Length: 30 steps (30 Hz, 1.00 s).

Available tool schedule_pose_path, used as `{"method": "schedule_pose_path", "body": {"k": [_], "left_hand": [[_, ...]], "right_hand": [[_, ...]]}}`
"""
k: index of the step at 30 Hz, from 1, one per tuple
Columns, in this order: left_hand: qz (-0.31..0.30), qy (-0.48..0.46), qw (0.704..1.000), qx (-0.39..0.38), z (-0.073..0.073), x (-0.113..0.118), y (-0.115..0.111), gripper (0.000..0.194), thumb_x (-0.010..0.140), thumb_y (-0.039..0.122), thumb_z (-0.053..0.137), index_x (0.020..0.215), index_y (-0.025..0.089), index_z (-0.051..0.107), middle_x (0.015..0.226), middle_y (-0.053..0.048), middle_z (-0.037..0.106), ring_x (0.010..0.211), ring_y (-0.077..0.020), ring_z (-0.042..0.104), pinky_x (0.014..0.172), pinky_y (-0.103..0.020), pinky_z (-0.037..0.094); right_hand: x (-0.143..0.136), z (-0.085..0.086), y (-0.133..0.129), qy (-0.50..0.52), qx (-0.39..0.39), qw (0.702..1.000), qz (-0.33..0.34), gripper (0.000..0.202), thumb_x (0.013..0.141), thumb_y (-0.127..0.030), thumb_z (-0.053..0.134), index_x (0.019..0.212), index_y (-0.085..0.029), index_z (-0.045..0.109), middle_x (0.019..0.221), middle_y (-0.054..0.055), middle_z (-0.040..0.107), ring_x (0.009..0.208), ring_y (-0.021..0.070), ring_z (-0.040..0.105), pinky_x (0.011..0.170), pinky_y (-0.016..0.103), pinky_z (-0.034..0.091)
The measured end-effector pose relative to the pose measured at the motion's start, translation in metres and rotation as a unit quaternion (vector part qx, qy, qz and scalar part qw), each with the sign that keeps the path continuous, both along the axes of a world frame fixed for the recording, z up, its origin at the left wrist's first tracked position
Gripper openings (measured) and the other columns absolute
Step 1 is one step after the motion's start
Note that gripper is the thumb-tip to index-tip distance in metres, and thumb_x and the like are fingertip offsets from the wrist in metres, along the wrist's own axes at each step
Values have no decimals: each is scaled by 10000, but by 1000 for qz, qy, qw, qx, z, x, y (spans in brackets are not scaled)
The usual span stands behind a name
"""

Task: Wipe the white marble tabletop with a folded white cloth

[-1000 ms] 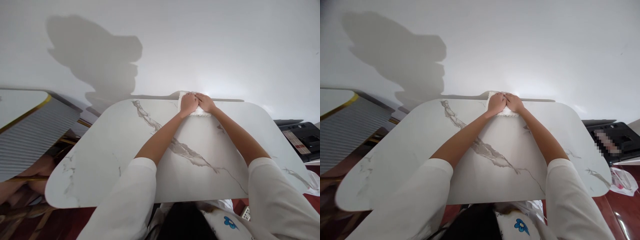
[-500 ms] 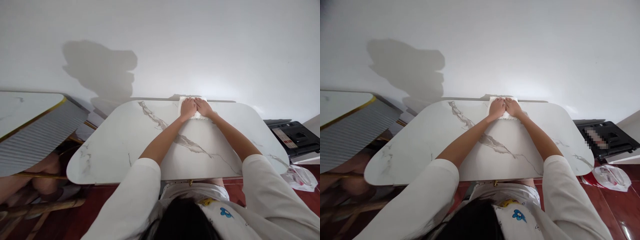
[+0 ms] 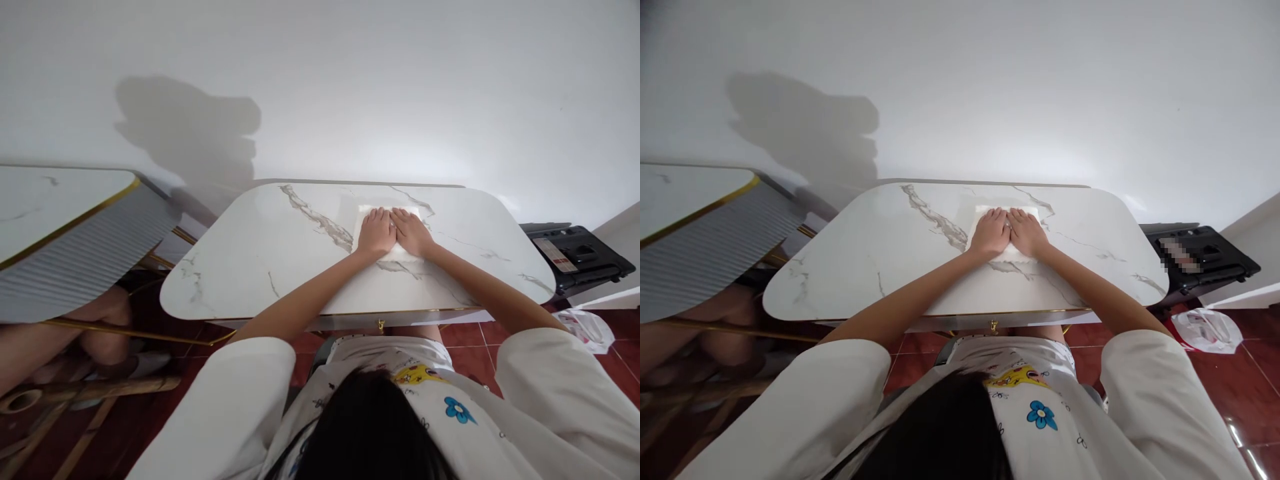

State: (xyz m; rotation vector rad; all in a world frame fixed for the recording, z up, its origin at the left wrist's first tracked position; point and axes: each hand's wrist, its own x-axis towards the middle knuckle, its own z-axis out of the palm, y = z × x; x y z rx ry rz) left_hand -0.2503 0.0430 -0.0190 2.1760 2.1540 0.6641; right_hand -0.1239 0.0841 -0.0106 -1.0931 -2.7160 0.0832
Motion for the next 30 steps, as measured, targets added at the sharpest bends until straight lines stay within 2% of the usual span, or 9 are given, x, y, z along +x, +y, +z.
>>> {"method": "schedule_pose_path", "body": {"k": [6,9,11,14,18,22,27,30], "left_hand": [[-27,-16,999,-42,0,12,-73,533,913,233,334,1412,50,374,1515,-179,355,1427,-308,276,1168,-466,240],[-27,-18,997,-75,4,25,-104,555,927,246,322,1436,23,330,1535,-200,305,1449,-307,221,1181,-463,210],[-34,-22,995,-96,10,36,-116,576,932,257,312,1443,-9,305,1545,-221,268,1457,-321,188,1182,-468,194],[-55,-45,990,-124,18,56,-120,594,930,274,303,1455,-4,284,1561,-212,228,1467,-312,145,1186,-464,171],[-71,-75,984,-143,19,72,-110,604,918,292,301,1471,53,269,1579,-177,195,1477,-291,102,1186,-484,151],[-75,-62,987,-128,11,69,-82,619,895,274,342,1468,52,274,1577,-185,198,1477,-299,104,1184,-499,150],[-34,-58,995,-67,3,51,-16,497,918,207,324,1398,112,408,1517,-146,369,1437,-273,268,1174,-459,231],[-38,-67,997,-27,5,36,27,435,933,177,282,1297,104,510,1431,-139,480,1384,-252,360,1159,-416,278]], "right_hand": [[23,-2,-68,1,13,999,29,561,943,-232,253,1449,-20,371,1527,164,346,1421,285,289,1147,466,265],[40,-4,-93,15,3,999,38,548,955,-246,247,1460,-72,372,1535,134,341,1432,255,274,1159,462,261],[54,-5,-102,27,-5,999,43,537,964,-266,255,1471,-129,365,1541,100,339,1437,232,264,1165,454,258],[79,-6,-103,39,-19,998,43,533,970,-290,266,1481,-163,352,1543,88,337,1437,230,265,1161,466,267],[100,-5,-94,44,-30,998,41,538,965,-281,281,1491,-178,334,1546,91,326,1434,245,271,1150,495,277],[95,-5,-71,37,-24,998,33,541,954,-269,285,1468,-121,374,1540,117,334,1431,258,278,1154,478,271],[70,-9,-9,30,-5,999,32,541,937,-248,298,1445,-100,408,1520,136,369,1417,277,306,1147,479,278],[54,-11,38,37,4,999,34,543,925,-227,294,1440,-102,415,1512,133,386,1410,274,321,1140,475,290]]}}
